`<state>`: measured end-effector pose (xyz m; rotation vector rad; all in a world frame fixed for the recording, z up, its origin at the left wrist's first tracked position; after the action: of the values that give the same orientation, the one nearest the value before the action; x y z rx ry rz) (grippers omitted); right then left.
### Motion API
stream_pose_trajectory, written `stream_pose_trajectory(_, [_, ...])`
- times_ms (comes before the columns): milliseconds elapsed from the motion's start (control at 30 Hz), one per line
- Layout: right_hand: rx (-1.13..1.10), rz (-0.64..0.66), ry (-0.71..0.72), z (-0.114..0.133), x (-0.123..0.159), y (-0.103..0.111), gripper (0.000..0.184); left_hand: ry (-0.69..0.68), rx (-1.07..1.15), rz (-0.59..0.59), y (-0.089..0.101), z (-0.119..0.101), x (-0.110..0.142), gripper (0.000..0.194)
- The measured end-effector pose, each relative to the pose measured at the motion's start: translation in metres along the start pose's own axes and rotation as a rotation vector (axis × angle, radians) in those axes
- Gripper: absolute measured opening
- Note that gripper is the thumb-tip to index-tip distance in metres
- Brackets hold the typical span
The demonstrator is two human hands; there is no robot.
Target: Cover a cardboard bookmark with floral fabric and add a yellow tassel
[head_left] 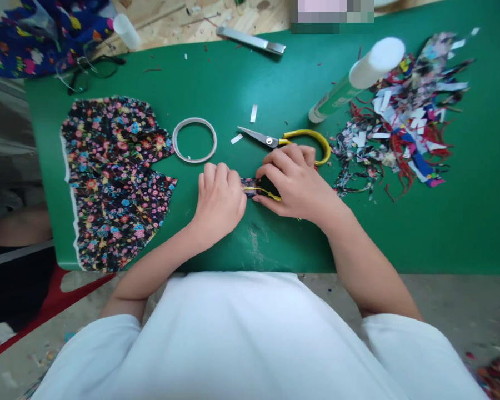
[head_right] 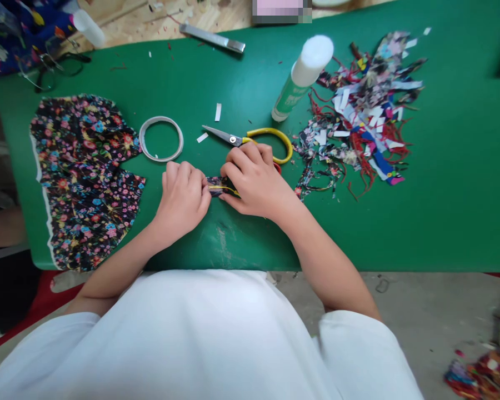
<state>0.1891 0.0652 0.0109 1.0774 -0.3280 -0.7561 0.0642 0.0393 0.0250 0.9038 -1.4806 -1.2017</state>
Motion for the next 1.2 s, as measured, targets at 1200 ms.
stream_pose_trajectory(1200, [0.031,-0.128,0.037,0.002,-0.002,-0.001,0.025,0.361,-0.119,-0.054,-0.006,0.137,0.054,0.035])
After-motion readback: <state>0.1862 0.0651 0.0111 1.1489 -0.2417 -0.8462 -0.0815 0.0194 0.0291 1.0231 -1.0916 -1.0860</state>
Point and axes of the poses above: each hand's wrist, its own x-axis away from the middle knuckle, its own y-axis out of the back of the hand, z = x × y, the point moved 7 cm from there along -x, towards the middle knuckle, and after that the axes turned 6 degrees about -x, right-handed, at the moved point
